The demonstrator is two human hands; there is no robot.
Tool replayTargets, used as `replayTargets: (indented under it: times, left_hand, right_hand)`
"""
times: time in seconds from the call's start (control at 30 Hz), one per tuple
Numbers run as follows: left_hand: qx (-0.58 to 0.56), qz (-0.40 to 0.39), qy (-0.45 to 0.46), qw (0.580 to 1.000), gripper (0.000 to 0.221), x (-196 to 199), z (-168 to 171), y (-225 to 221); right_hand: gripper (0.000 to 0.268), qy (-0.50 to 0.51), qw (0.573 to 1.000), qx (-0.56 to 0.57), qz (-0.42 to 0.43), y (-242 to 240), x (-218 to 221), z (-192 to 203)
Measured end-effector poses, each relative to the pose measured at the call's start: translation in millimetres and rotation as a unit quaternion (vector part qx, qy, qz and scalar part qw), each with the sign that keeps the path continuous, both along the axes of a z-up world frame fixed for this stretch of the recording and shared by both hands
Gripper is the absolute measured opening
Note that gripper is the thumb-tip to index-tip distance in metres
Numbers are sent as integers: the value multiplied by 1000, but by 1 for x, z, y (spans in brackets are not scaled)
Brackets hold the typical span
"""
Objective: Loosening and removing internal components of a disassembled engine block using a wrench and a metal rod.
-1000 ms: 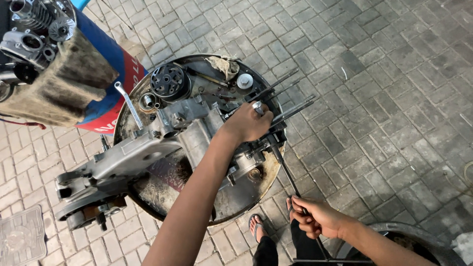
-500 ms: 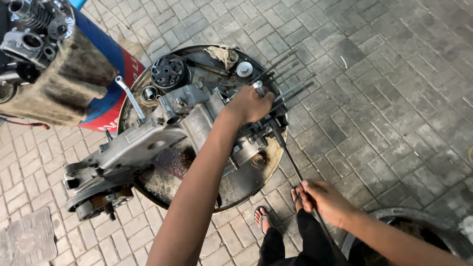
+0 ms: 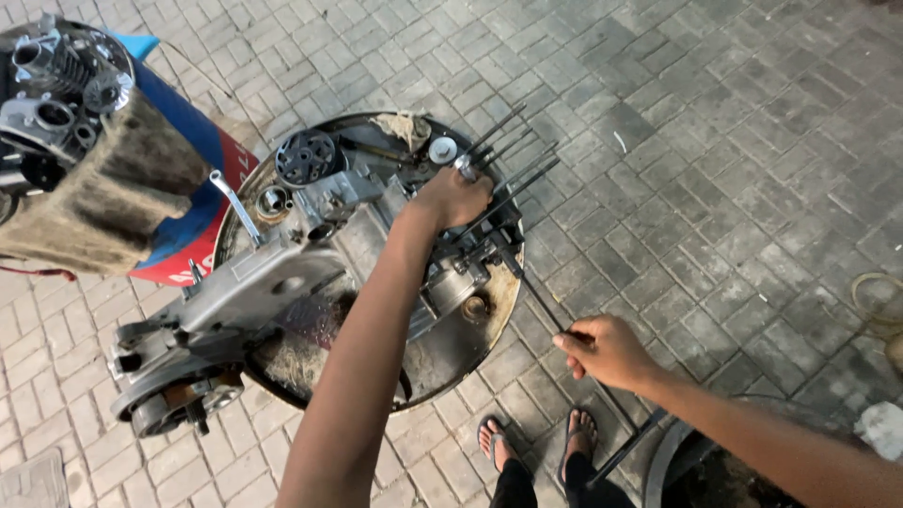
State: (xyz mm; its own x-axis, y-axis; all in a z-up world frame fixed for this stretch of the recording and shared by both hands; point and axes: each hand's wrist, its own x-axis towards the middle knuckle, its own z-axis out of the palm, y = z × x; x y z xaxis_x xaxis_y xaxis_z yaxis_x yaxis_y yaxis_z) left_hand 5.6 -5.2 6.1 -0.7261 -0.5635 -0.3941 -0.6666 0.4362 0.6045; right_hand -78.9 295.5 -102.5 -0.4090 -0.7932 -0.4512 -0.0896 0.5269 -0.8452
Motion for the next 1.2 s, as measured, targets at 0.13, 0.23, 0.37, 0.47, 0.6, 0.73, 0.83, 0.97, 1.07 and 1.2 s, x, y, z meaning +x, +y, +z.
replayTargets:
  times: [0.13, 0.23, 0.37, 0.47, 0.6, 0.73, 0.83, 0.97, 1.07, 1.2]
  left_hand:
    - [-7, -8, -20, 1000, 51, -6, 3, 2]
    - [68, 17, -48, 996, 32, -2, 34, 14]
    - [41, 3, -46, 998, 29, -1, 30, 9]
    - [65, 8, -39, 997, 27, 0, 37, 16]
    - [120, 70, -48, 989, 30, 4, 51, 19]
    - [50, -31, -30, 998, 31, 1, 33, 10]
    - [67, -18, -45, 997, 32, 2, 37, 13]
    - [47, -22, -42, 998, 33, -1, 34, 6]
    - [39, -37, -46, 998, 35, -1, 35, 11]
    - [47, -46, -25, 998, 33, 0, 28, 9]
  right_hand:
    - [25, -94, 994, -59, -12, 19, -1, -39]
    - [24, -279, 955, -103, 20, 30, 6, -25]
    - [71, -396, 911, -44, 108, 31, 9, 2]
    - [95, -417, 899, 25, 132, 38, 8, 6]
    - [106, -373, 922, 63, 85, 41, 0, 7]
    - [95, -119, 990, 44, 63, 38, 11, -2]
    - [59, 9, 994, 109, 15, 38, 17, -21]
    - [56, 398, 914, 70, 13, 38, 37, -60]
    - [47, 448, 891, 73, -30, 40, 43, -65]
    - [52, 236, 959, 130, -84, 29, 39, -52]
